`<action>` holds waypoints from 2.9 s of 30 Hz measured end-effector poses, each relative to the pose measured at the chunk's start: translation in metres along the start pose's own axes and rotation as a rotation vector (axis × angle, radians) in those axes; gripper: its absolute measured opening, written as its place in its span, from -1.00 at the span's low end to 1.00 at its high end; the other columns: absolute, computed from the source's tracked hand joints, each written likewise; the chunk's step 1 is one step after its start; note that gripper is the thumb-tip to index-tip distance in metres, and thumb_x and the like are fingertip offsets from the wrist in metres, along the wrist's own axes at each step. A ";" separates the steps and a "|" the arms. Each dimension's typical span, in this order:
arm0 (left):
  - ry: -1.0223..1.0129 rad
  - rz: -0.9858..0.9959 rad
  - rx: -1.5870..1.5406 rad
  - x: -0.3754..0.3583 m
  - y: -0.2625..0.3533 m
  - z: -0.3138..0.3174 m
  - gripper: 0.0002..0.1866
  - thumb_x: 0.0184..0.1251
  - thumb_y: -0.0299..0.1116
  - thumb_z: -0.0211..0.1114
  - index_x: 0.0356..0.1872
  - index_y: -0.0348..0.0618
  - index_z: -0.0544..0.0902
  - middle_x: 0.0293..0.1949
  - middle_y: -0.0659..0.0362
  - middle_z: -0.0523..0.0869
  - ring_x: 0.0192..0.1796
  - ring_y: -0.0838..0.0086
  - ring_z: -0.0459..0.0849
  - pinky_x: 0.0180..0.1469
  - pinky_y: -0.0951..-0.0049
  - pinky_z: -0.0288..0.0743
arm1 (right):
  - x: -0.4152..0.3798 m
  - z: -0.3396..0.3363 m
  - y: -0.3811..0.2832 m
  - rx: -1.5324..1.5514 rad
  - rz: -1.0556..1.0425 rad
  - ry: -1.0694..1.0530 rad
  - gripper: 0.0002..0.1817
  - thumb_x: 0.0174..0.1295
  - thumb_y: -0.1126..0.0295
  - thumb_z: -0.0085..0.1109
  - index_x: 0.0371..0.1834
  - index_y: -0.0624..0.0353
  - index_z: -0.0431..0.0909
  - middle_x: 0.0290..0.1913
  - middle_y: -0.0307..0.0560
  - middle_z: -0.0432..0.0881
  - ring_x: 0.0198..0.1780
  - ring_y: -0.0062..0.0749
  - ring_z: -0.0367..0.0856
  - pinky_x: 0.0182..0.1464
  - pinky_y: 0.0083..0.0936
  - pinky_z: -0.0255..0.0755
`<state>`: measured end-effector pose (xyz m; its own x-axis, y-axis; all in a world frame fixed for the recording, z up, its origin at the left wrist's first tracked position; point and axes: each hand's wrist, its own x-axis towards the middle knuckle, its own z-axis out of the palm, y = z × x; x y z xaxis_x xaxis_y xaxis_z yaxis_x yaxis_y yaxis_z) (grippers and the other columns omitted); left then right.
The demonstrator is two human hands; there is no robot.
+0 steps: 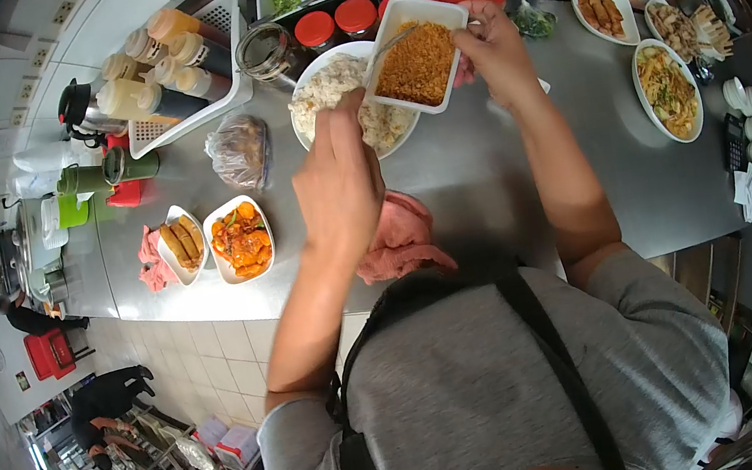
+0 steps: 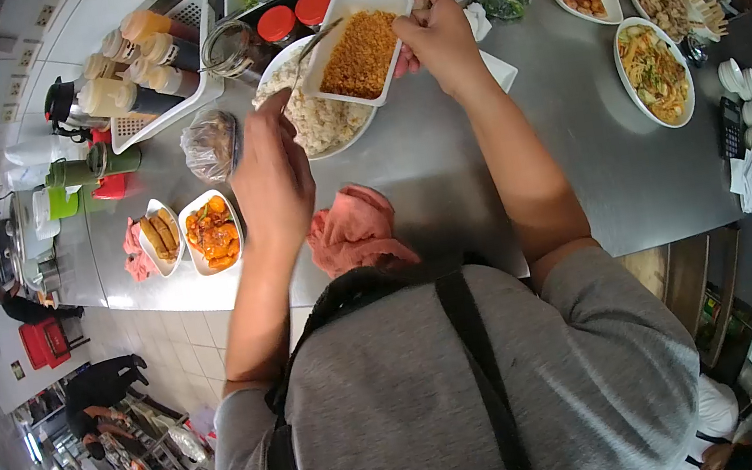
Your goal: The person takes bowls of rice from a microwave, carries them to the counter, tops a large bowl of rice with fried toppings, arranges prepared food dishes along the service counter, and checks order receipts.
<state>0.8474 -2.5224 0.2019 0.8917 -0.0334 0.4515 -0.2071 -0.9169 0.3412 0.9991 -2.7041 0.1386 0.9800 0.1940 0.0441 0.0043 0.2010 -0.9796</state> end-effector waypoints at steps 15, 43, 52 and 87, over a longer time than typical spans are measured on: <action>0.121 -0.267 0.021 -0.029 -0.127 0.030 -0.63 0.21 -0.62 0.13 0.05 -0.10 0.53 -0.23 -0.04 0.65 -0.23 0.02 0.66 -0.23 0.11 0.52 | -0.074 -0.042 0.011 -0.125 0.108 0.009 -0.56 0.31 0.53 0.08 0.23 0.27 0.20 -0.56 -0.16 0.51 -0.69 -0.55 0.47 -0.69 -0.62 0.29; 0.066 -0.466 0.171 -0.044 -0.075 0.095 -0.68 0.29 -0.38 0.16 0.07 -0.11 0.49 -0.34 -0.04 0.74 -0.38 0.05 0.71 -0.33 0.09 0.56 | 0.075 0.016 0.073 -1.035 0.206 -0.568 -0.76 0.37 0.34 0.02 -0.20 0.31 0.58 -0.25 0.21 0.67 -0.15 0.06 0.67 -0.12 -0.08 0.48; -0.043 -0.313 0.208 -0.048 -0.077 0.081 -0.59 0.24 -0.44 0.18 0.15 -0.02 0.48 -0.18 0.07 0.72 -0.31 0.14 0.72 -0.33 0.16 0.57 | 0.057 0.017 0.059 -1.203 0.192 -0.587 -0.80 0.27 0.36 0.10 -0.29 0.25 0.66 -0.45 -0.02 0.72 -0.37 -0.23 0.71 -0.24 -0.24 0.53; -0.044 -0.300 0.028 -0.050 -0.070 0.032 -0.59 0.20 -0.54 0.19 0.09 0.04 0.63 -0.18 0.08 0.71 -0.31 0.16 0.71 -0.27 0.24 0.56 | 0.016 -0.004 0.056 -1.161 0.017 -0.469 -0.81 0.22 0.36 0.21 -0.20 0.24 0.65 -0.26 0.04 0.72 -0.15 -0.11 0.69 -0.09 -0.26 0.52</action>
<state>0.8301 -2.4690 0.1286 0.9282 0.2234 0.2975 0.0784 -0.8991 0.4307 1.0154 -2.6934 0.0833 0.8173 0.5593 -0.1384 0.3988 -0.7224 -0.5649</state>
